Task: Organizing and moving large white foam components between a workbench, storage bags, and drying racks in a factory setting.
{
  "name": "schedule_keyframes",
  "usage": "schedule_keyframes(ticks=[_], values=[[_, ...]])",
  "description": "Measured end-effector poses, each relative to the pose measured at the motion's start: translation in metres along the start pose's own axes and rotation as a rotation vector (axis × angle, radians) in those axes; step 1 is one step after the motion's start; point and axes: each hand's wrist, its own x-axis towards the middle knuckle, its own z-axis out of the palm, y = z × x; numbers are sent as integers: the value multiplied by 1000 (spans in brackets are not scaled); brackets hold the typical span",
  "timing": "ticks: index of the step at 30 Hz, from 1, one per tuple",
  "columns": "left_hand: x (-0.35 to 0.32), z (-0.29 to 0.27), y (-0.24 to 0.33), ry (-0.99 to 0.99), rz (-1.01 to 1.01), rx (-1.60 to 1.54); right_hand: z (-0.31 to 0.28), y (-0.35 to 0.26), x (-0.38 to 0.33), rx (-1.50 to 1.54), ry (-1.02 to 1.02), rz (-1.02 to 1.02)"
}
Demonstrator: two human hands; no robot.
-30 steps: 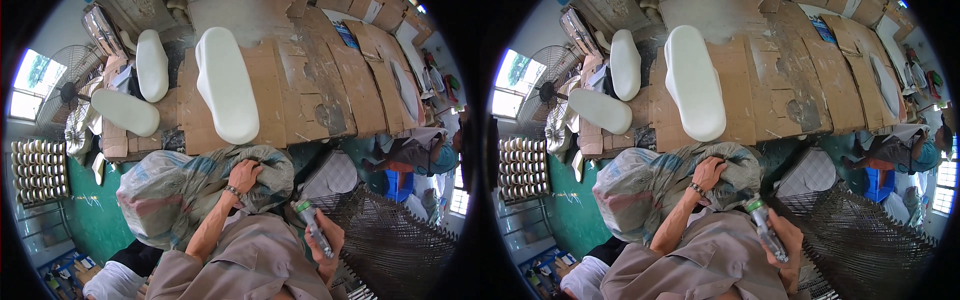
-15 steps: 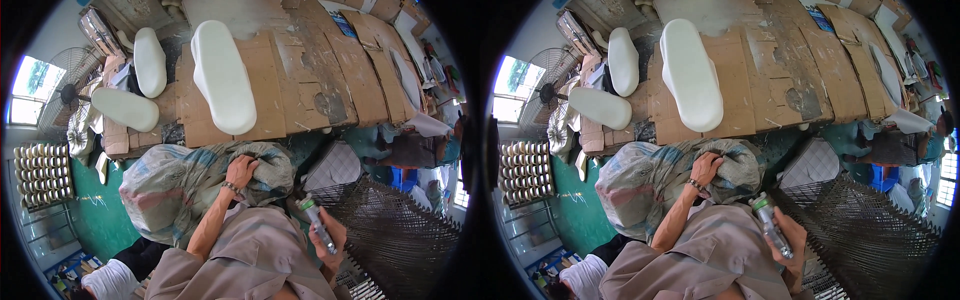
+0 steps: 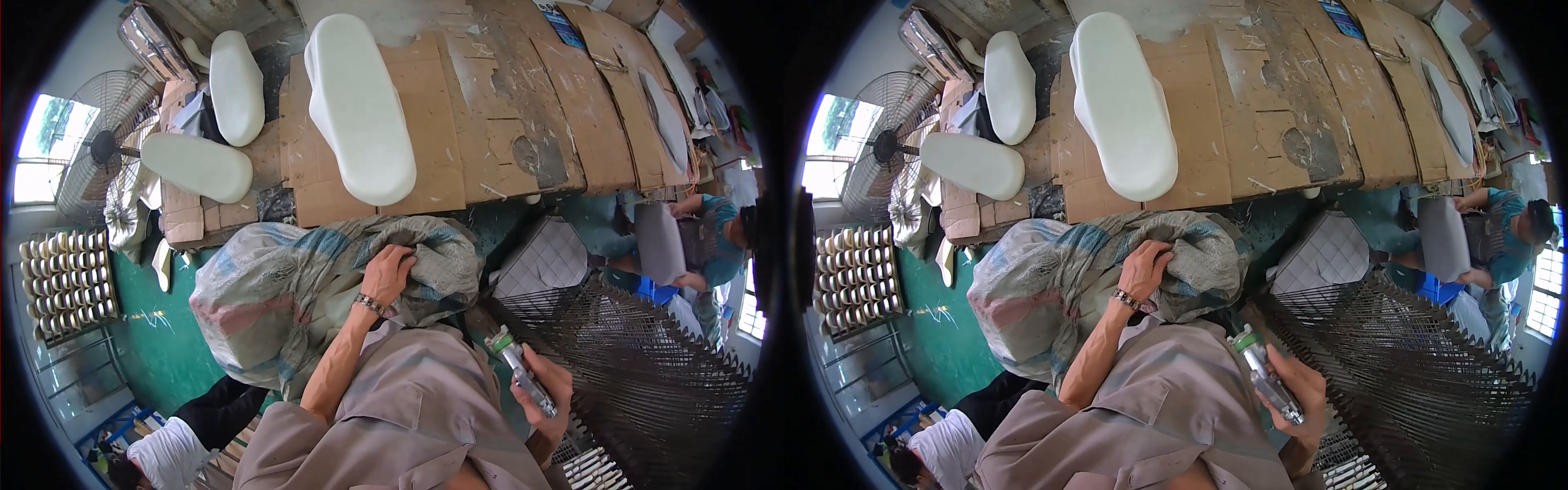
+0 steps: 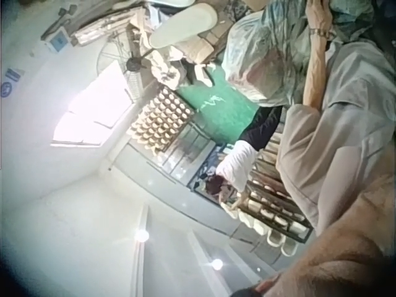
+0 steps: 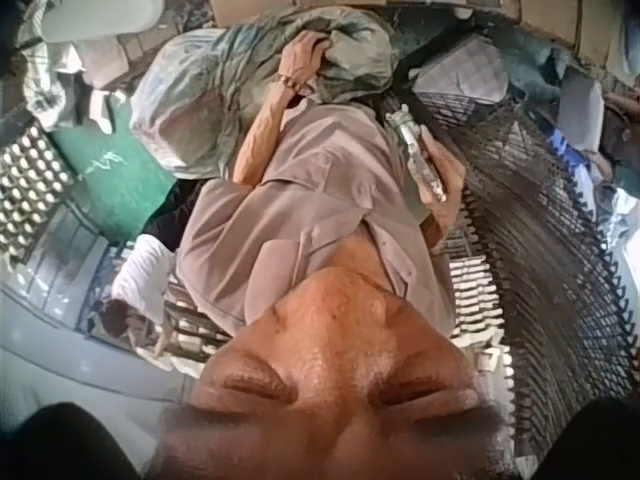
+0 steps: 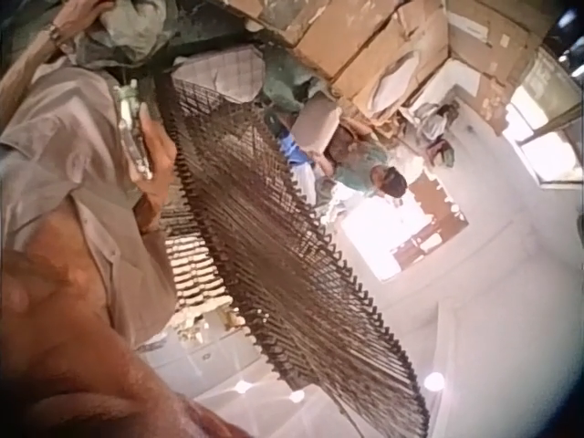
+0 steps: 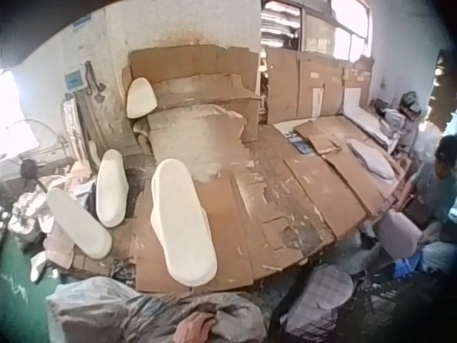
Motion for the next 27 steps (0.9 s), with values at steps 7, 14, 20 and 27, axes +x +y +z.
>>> schedule_keyframes(ticks=[7, 14, 20, 27], values=[[13, -13, 4, -1, 5, -57, -1, -2, 12, -58, 90, 73], [94, -32, -63, 724, -103, 22, 18, -8, 53, 9, 279, -10], [131, -29, -99, 496, -705, -1006, 29, -18, 88, 92, 378, -101], [128, -15, -108, 467, -469, -1313, 38, -30, 108, 79, 348, -195]])
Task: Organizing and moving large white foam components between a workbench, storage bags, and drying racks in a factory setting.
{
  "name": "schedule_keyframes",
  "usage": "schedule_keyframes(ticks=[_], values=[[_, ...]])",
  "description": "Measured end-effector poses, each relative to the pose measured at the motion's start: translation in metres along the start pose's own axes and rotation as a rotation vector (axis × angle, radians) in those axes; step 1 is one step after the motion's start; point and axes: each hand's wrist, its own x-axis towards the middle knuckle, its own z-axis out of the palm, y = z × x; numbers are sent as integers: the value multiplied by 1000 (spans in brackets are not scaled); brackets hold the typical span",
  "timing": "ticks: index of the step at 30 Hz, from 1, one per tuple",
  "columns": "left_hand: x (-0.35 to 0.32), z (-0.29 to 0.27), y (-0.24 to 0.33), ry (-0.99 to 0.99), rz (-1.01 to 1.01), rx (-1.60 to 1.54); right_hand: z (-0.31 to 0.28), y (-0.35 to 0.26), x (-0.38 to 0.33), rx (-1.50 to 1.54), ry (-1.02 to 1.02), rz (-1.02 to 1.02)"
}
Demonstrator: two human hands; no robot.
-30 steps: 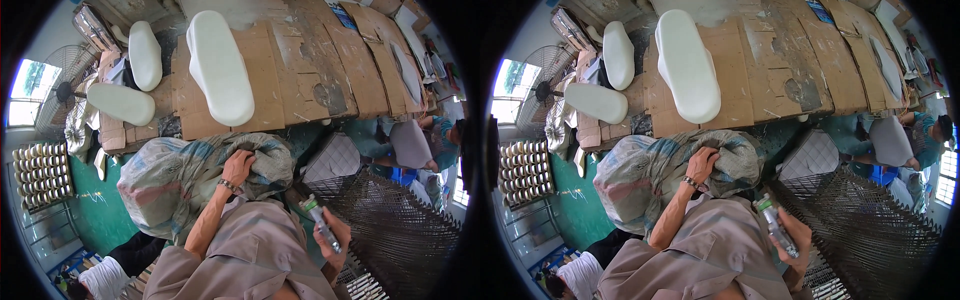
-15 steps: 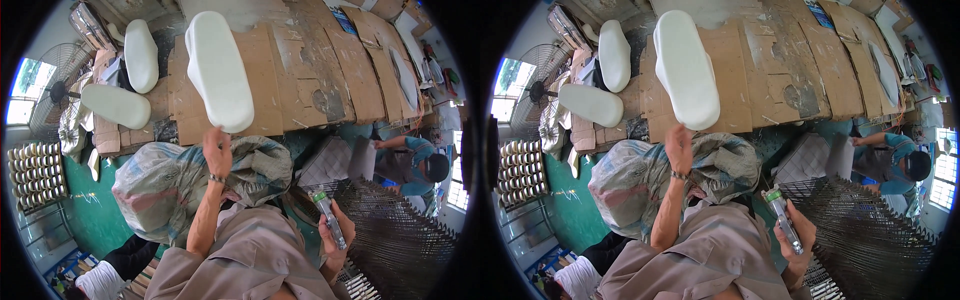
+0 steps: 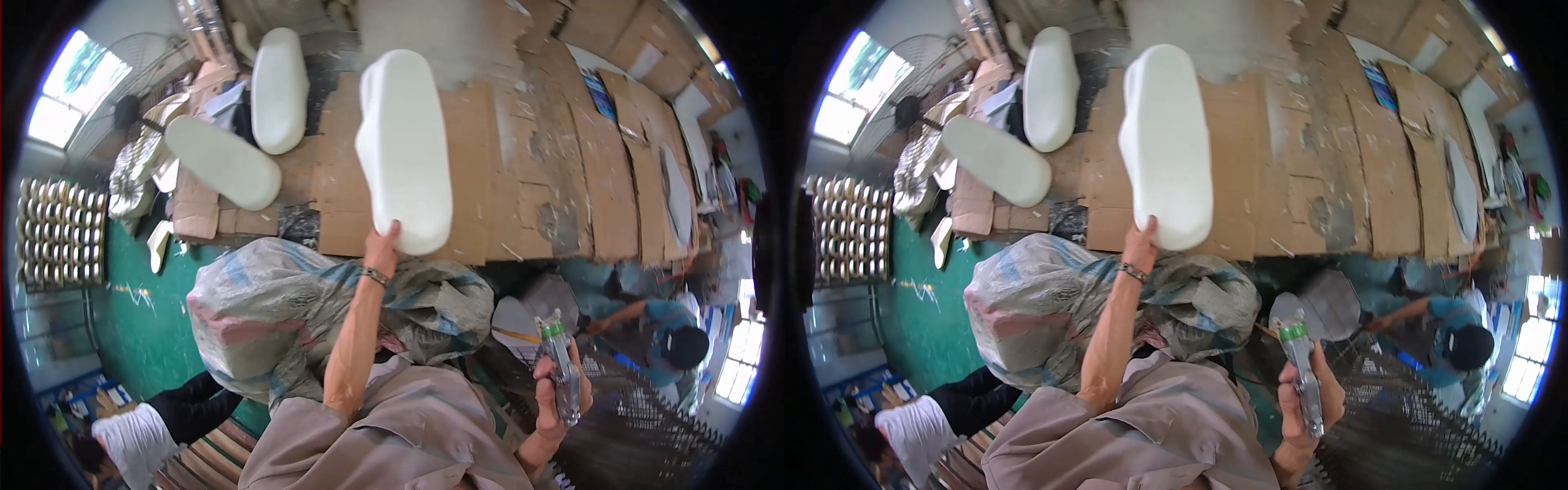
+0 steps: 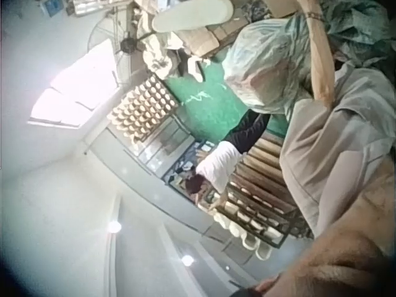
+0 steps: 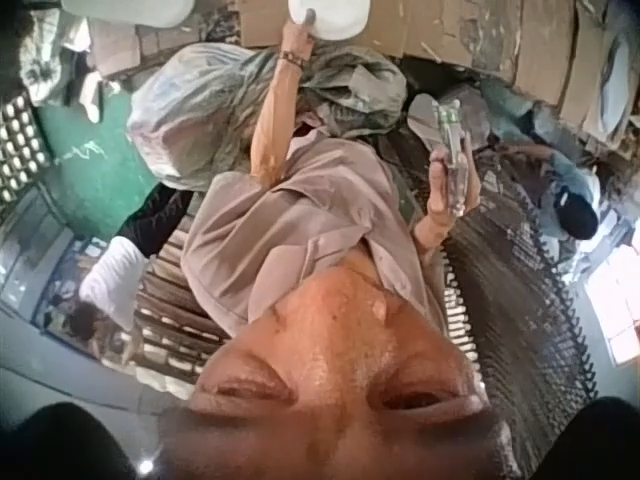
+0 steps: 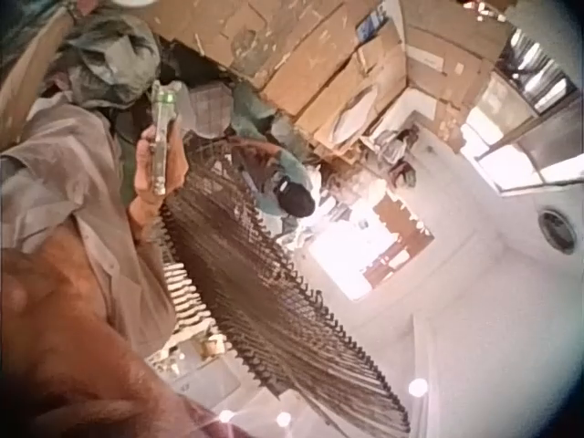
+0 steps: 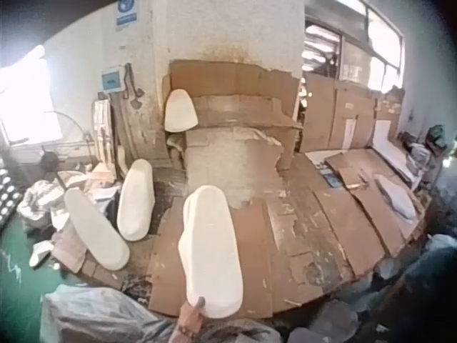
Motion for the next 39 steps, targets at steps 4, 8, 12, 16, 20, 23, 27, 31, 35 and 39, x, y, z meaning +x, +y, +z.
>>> schedule_keyframes(ticks=[4, 8, 12, 16, 20, 23, 27, 31, 35, 39], values=[[-16, 26, 25, -75, 37, -190, 4, -9, 10, -53, -56, 43], [-15, 21, 62, -158, 160, -410, 18, -9, 14, -76, -62, -19], [25, -6, 112, -76, 292, -350, 28, -13, 13, -85, -190, 100], [116, -77, 193, -50, 547, -279, 39, -12, 15, -116, -263, 153], [202, -147, 286, 79, 582, -374, 48, -8, 18, -98, -297, 181], [239, -163, 312, 168, 573, -427, 51, -9, 20, -143, -317, 114], [251, -154, 285, 243, 500, -494, 53, -14, 18, -187, -237, 130], [221, -172, 237, 114, 329, -561, 48, -8, 13, -149, -207, 148], [149, -136, 161, 172, 242, -593, 52, -11, 24, -208, -240, 19], [71, -100, 87, 32, 54, -111, 50, -17, 24, -192, -183, -6]])
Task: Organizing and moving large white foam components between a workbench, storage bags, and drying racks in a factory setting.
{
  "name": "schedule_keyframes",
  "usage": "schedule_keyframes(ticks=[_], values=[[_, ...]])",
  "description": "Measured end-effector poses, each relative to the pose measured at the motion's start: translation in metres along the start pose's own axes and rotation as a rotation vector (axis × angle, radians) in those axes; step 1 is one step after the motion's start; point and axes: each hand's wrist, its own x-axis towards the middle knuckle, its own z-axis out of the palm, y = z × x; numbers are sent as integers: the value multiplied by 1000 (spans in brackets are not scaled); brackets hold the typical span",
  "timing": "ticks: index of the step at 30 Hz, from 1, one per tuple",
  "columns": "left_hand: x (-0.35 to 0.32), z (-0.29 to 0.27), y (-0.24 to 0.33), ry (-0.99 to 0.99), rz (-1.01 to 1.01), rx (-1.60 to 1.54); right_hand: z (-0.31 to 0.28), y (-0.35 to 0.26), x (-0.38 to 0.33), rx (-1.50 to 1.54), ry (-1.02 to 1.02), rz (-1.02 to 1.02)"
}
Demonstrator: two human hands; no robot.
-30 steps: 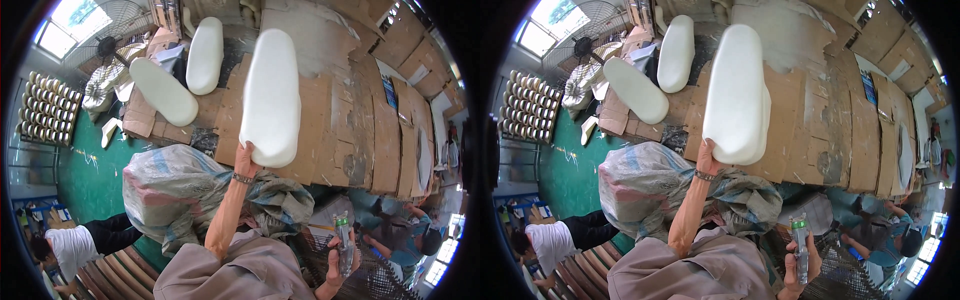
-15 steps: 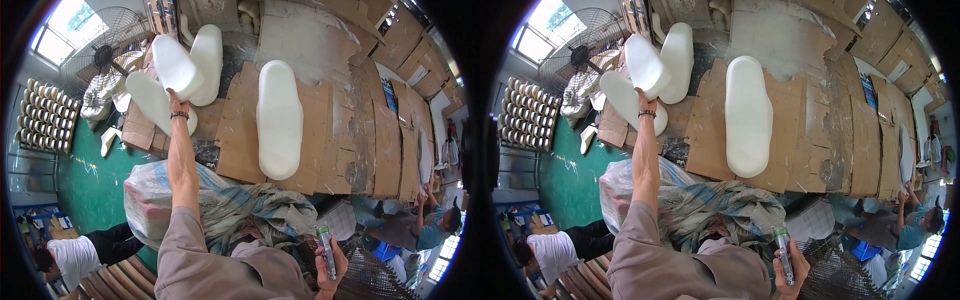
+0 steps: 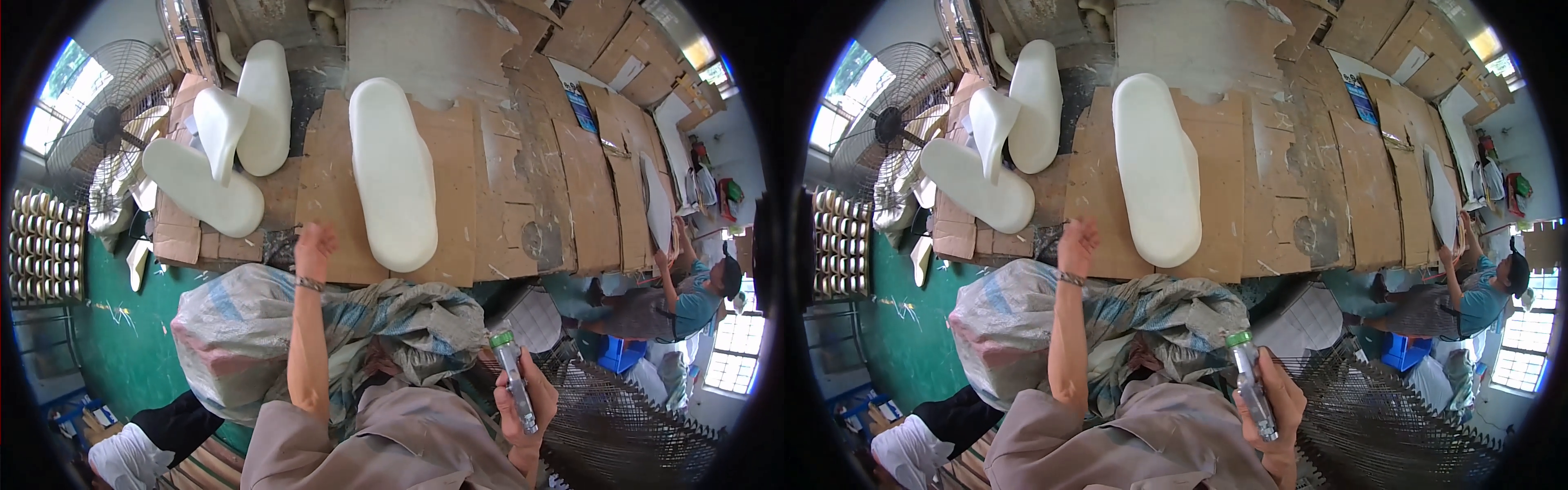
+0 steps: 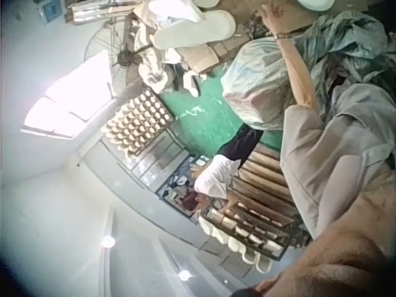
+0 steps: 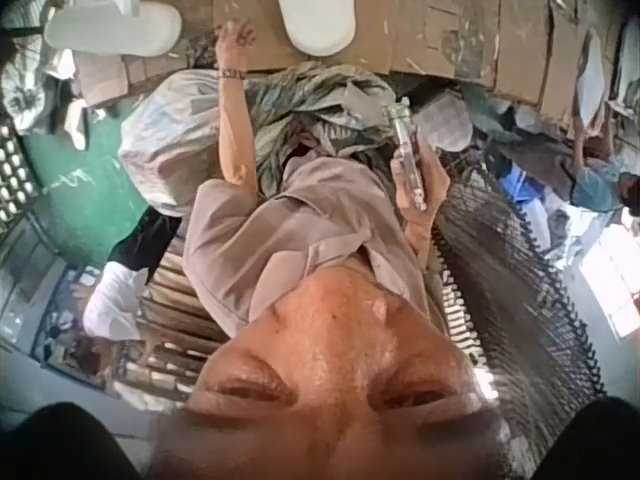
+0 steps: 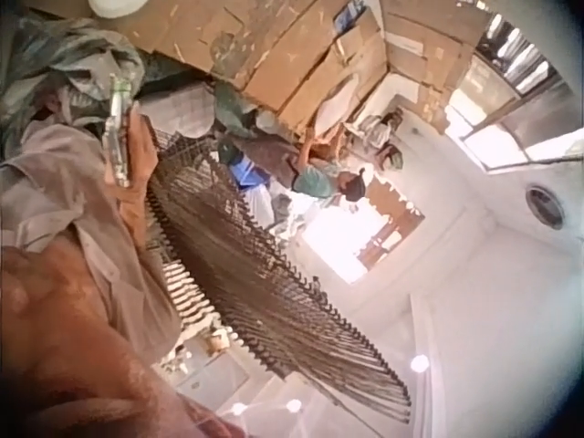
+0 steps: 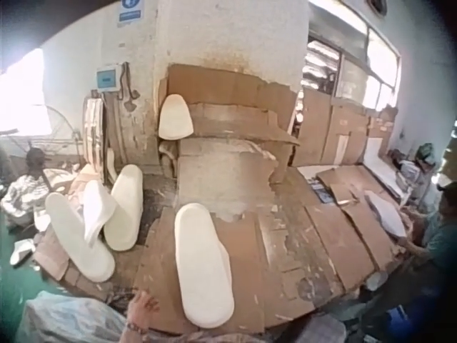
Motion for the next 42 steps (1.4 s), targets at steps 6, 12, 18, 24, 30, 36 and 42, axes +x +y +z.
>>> schedule_keyframes(ticks=[6, 12, 18, 24, 30, 36, 42], values=[[-94, 29, -53, -222, 99, 989, -10, -1, 1, -48, -32, -113], [-133, 57, -55, -384, 216, 1537, -17, 3, -20, -77, 120, -128], [-194, 92, -65, -549, 364, 1471, -34, 12, -54, 2, -13, -25], [-220, 76, -85, -634, 515, 1574, -38, 11, -73, 17, -23, 22], [-230, 72, -85, -708, 518, 1609, -43, 11, -82, 8, -51, 22], [-227, 71, -88, -687, 554, 1582, -47, 18, -95, 3, -73, 60], [-224, 68, -89, -703, 571, 1571, -51, 26, -102, -34, -95, 37]])
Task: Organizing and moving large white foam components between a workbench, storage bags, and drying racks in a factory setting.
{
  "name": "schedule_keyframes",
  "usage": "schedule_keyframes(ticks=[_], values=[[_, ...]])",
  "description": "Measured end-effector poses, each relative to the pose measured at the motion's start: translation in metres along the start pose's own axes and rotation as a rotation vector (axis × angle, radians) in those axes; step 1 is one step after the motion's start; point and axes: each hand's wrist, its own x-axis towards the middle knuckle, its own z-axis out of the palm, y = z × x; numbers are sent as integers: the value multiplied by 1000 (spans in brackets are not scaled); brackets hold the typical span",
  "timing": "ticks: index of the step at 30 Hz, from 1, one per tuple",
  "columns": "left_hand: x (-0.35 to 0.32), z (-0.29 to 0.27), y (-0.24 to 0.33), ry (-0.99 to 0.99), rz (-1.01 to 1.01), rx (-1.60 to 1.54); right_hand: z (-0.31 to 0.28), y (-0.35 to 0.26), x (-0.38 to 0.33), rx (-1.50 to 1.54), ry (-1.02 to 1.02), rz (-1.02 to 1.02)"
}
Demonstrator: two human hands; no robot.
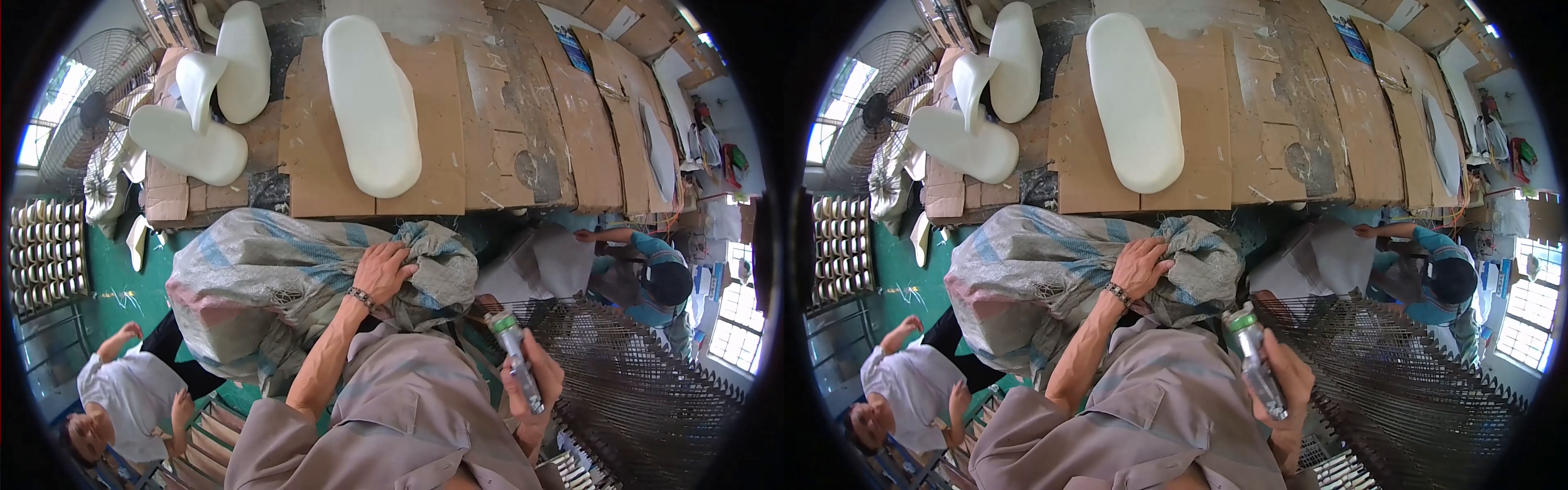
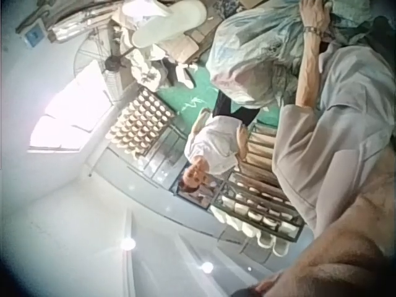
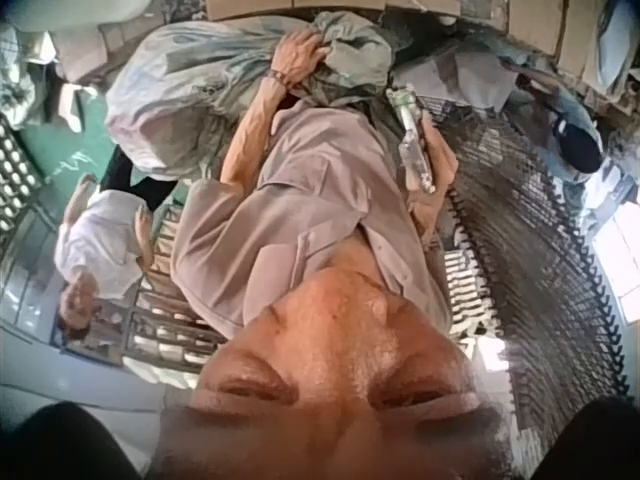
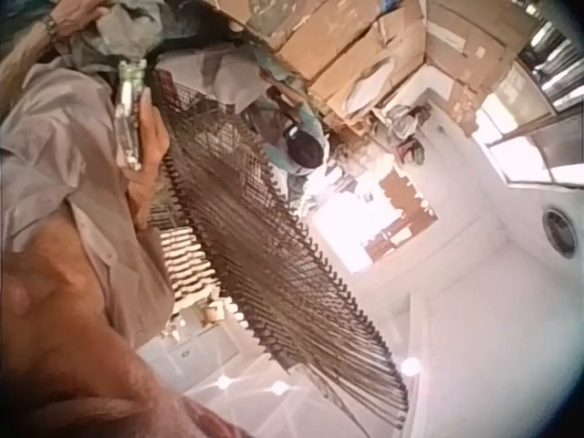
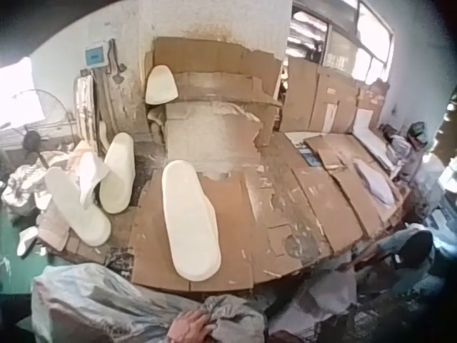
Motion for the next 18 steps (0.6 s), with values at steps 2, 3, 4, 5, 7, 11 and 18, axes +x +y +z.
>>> schedule_keyframes(ticks=[2, 3, 4, 5, 7, 11, 18], values=[[0, 0, 0, -4, -7, -1, -5, -5, 3, 24, -36, 57], [0, 0, 0, -2, -6, 2, -6, -5, 3, 24, -38, 63], [-1, 1, -2, -5, -13, -1, -6, -4, 3, 13, -52, 37], [-1, 2, -3, -10, -15, -4, -6, -4, 3, 2, -65, 10], [1, 2, -4, -6, -16, -17, -5, -6, 2, 32, -4, 124], [0, 3, -6, -19, -24, -19, -13, -5, -1, 34, -128, 115], [4, 0, -6, -44, -53, -43, -18, -3, -5, 37, -108, 228]])
